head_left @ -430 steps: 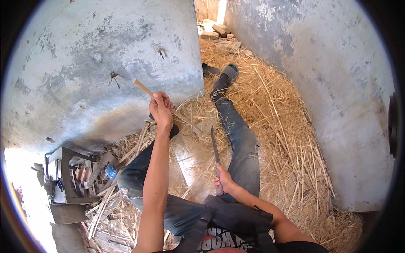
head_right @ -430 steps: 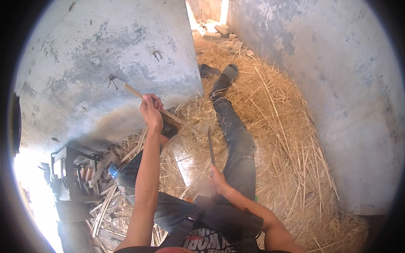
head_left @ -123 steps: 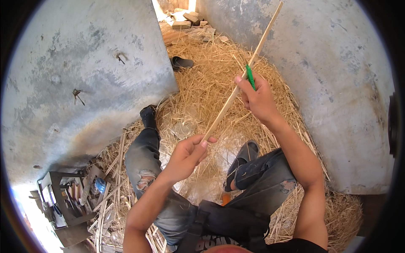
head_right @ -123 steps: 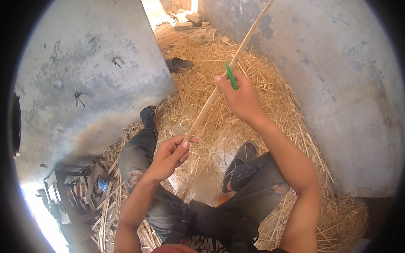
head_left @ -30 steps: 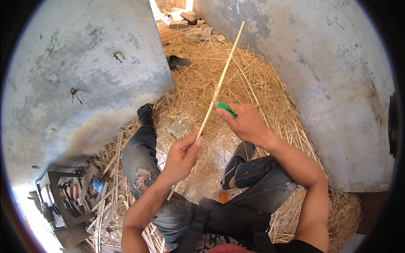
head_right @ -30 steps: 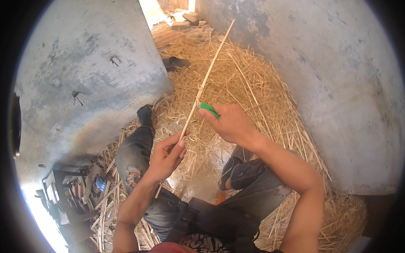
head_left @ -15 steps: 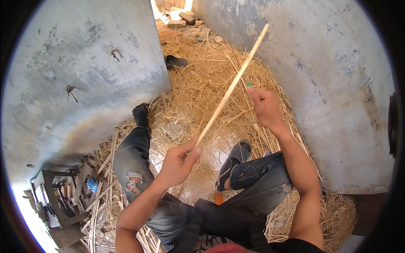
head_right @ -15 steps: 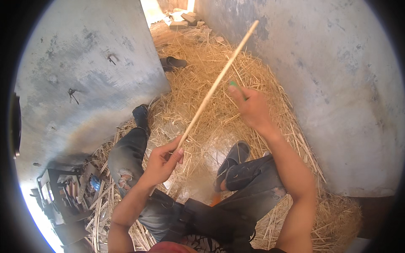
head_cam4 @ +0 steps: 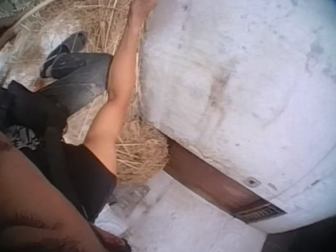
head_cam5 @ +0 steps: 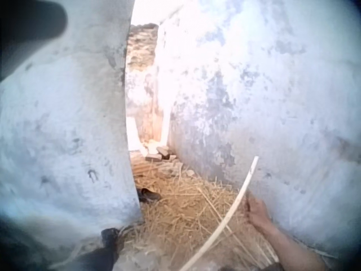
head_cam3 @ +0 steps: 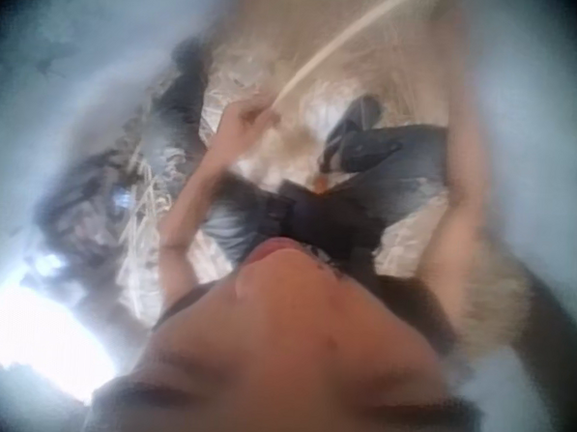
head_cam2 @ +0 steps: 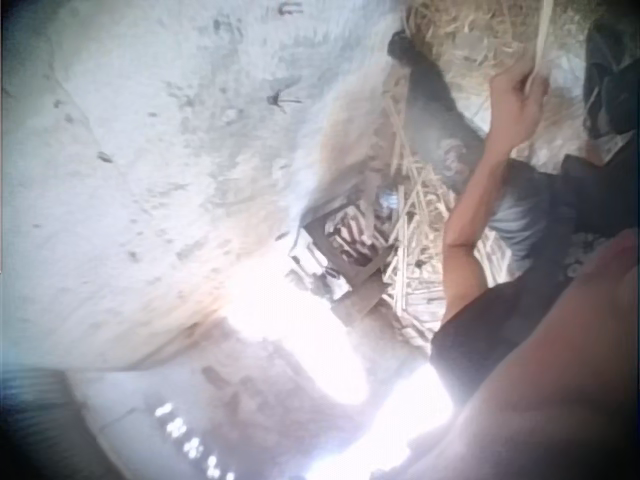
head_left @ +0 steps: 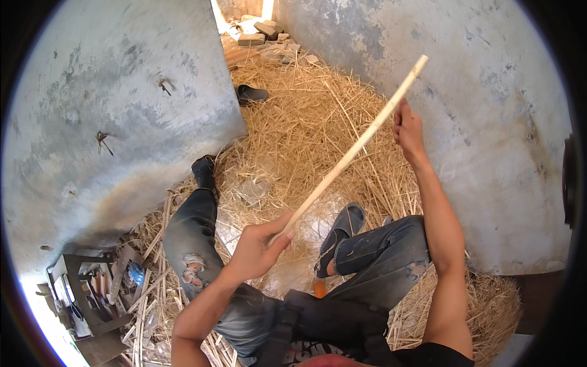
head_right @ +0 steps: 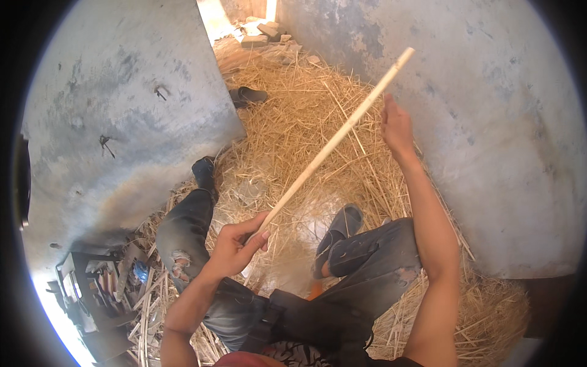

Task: The person shaves a wooden stick using a large knife and then a small green-handled knife.

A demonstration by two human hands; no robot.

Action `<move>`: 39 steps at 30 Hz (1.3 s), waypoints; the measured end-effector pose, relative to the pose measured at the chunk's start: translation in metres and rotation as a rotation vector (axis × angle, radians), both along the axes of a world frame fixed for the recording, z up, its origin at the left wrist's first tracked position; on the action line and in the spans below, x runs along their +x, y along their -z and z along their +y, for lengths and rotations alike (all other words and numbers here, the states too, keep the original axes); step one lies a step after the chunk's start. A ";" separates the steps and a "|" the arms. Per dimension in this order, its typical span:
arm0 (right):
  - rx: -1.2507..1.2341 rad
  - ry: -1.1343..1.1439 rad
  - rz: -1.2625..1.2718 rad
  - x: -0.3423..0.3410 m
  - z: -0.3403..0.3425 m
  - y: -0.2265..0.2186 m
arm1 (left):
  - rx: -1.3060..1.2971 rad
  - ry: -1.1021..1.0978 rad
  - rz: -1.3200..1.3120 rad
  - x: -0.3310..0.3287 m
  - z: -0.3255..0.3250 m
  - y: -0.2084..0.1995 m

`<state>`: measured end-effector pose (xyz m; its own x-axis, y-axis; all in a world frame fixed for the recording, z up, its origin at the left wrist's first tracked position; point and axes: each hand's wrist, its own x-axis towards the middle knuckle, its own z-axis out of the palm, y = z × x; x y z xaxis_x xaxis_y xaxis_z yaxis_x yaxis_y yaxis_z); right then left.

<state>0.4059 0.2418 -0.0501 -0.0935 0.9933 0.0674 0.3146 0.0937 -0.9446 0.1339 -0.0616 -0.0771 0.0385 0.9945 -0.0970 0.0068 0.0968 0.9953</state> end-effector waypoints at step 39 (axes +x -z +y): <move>0.504 -0.610 -0.586 -0.098 -0.132 -0.001 | -0.129 -0.242 -0.234 0.006 0.016 -0.011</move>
<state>0.3080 0.1101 -0.0489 -0.7342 0.6317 0.2488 0.4847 0.7443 -0.4594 0.1400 -0.0452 -0.0661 -0.1609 0.9576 -0.2392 -0.2582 0.1931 0.9466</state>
